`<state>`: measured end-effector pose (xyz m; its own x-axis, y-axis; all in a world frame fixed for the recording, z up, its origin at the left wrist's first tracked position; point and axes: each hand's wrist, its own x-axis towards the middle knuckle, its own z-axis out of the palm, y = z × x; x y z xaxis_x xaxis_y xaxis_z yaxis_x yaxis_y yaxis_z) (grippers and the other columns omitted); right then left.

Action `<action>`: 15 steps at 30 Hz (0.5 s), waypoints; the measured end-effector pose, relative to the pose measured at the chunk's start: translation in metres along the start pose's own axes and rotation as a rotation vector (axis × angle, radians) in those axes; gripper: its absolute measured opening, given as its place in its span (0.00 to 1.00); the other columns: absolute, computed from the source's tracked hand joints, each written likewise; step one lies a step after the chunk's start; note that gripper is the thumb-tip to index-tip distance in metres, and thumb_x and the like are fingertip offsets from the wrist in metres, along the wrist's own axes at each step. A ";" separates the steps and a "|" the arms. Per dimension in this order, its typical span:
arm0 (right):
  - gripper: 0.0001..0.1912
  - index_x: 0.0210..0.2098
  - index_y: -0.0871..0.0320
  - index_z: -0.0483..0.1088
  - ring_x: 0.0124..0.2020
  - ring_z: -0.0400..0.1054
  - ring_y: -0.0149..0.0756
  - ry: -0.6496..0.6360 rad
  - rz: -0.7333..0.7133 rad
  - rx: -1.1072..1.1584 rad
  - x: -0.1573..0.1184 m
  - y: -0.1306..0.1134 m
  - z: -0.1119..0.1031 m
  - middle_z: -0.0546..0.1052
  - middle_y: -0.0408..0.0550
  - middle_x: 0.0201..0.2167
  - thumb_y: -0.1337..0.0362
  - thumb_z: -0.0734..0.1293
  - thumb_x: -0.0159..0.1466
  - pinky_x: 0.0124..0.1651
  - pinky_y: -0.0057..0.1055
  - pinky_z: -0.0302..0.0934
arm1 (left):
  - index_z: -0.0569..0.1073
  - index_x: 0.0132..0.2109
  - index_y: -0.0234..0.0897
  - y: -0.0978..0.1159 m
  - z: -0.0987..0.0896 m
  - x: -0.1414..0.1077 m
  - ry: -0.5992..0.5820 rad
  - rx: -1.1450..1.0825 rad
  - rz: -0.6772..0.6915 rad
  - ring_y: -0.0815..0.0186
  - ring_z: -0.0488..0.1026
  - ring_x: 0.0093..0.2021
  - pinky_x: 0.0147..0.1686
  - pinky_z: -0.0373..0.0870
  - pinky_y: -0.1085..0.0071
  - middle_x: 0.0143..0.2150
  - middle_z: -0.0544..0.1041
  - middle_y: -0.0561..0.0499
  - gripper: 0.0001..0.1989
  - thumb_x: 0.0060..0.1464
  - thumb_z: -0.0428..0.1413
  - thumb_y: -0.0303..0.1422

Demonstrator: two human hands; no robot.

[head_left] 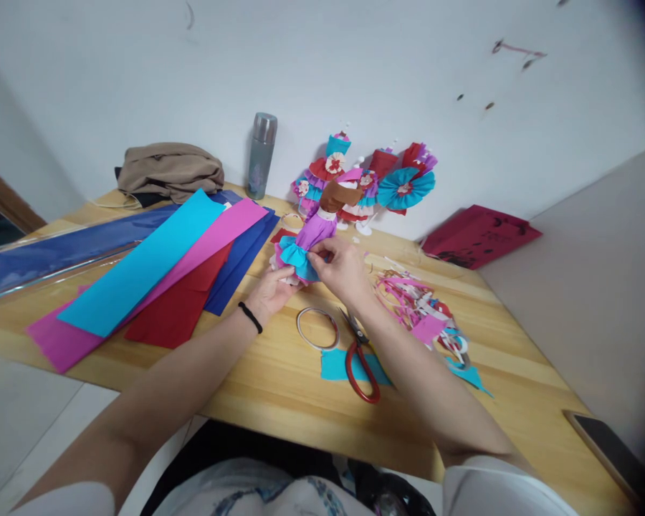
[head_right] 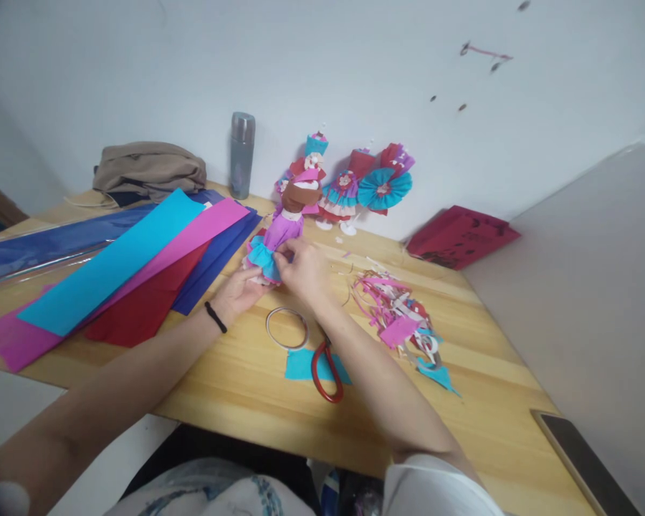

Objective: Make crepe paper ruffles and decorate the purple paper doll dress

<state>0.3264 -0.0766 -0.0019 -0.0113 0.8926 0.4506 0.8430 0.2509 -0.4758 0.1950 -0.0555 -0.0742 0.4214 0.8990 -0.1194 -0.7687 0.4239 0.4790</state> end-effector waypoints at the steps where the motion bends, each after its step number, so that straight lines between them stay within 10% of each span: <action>1: 0.05 0.28 0.56 0.75 0.31 0.72 0.41 0.006 0.013 -0.007 0.000 -0.001 0.000 0.79 0.49 0.29 0.68 0.67 0.59 0.35 0.36 0.62 | 0.76 0.49 0.42 0.000 0.000 0.000 -0.002 0.006 -0.001 0.67 0.73 0.30 0.39 0.70 0.66 0.32 0.79 0.55 0.23 0.48 0.58 0.17; 15: 0.07 0.28 0.58 0.73 0.28 0.69 0.38 0.101 -0.028 -0.008 -0.005 0.000 0.008 0.77 0.49 0.28 0.67 0.64 0.60 0.33 0.33 0.59 | 0.74 0.49 0.40 -0.002 -0.008 0.004 -0.054 0.008 0.007 0.68 0.75 0.30 0.39 0.72 0.67 0.32 0.79 0.55 0.21 0.49 0.60 0.19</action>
<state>0.3225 -0.0778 -0.0102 0.0188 0.8430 0.5377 0.8473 0.2720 -0.4561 0.1944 -0.0516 -0.0829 0.4413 0.8947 -0.0689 -0.7682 0.4163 0.4863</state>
